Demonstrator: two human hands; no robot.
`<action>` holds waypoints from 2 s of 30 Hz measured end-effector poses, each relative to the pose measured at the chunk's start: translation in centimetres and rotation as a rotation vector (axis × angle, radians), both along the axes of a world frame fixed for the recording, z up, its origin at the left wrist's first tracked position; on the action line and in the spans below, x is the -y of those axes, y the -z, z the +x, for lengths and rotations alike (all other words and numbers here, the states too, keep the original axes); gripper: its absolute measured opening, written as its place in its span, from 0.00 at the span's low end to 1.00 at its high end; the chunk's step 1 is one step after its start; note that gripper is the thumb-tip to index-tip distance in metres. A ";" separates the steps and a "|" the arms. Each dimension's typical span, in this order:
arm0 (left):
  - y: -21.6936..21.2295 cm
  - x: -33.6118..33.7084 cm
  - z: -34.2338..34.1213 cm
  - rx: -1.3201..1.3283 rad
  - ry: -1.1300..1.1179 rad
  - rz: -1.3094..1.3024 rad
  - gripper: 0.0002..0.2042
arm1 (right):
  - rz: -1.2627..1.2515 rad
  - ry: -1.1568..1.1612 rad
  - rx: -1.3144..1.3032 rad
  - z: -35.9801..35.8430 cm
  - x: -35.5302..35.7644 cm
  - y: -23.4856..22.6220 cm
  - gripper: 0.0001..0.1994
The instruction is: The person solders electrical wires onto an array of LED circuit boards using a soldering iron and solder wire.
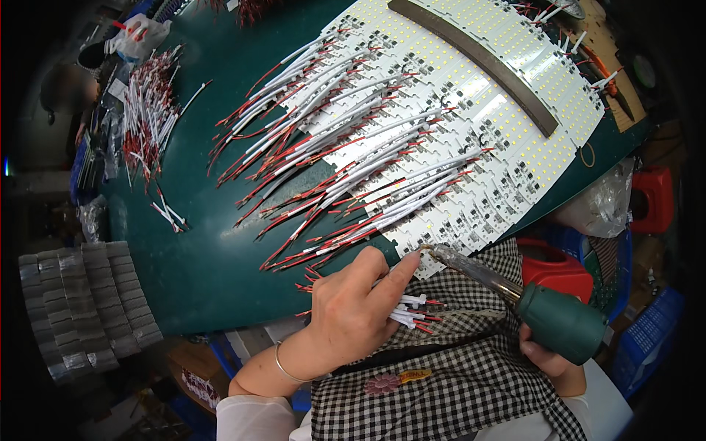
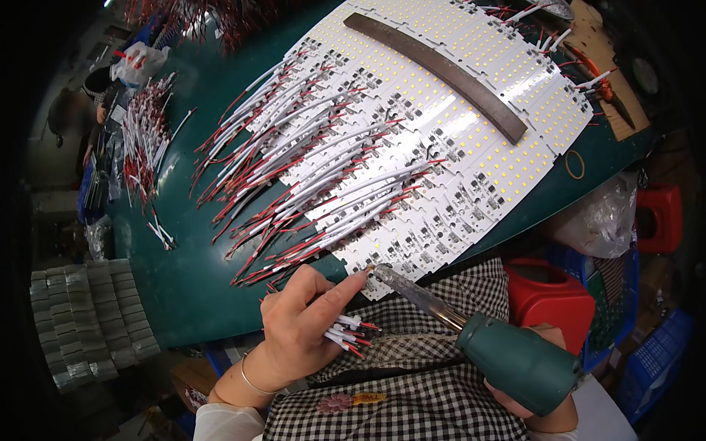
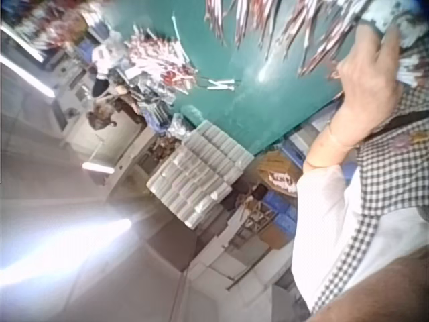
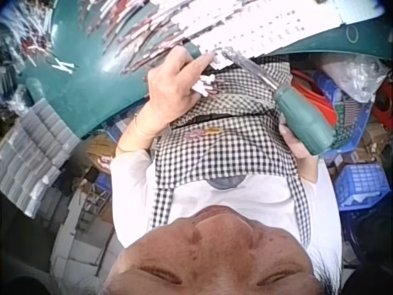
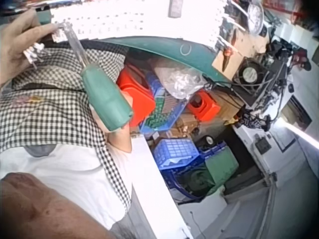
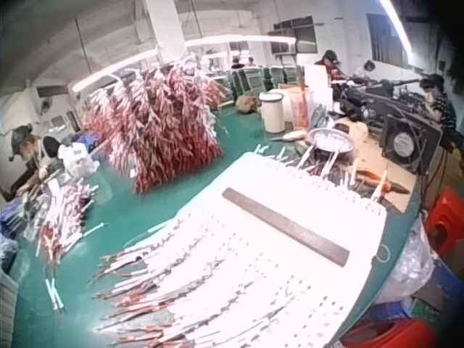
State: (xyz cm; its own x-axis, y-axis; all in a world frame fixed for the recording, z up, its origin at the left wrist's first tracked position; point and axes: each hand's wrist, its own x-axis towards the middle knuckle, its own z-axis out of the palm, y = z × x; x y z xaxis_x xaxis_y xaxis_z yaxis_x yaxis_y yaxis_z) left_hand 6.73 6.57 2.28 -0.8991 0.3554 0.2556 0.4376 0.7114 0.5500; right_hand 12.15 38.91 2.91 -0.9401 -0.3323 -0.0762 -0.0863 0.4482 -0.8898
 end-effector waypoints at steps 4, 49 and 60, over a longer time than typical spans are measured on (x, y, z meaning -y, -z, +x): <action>0.1 0.2 0.1 0.004 -0.001 0.011 0.27 | 0.433 -0.234 -0.151 1.1 -1.7 0.3 0.14; 1.4 0.7 -0.6 -0.142 0.161 0.004 0.25 | 0.210 -0.033 0.084 2.8 -2.0 -0.9 0.14; 0.7 0.5 -0.5 -0.099 0.151 -0.042 0.21 | -0.527 0.314 0.200 4.3 -2.6 1.1 0.33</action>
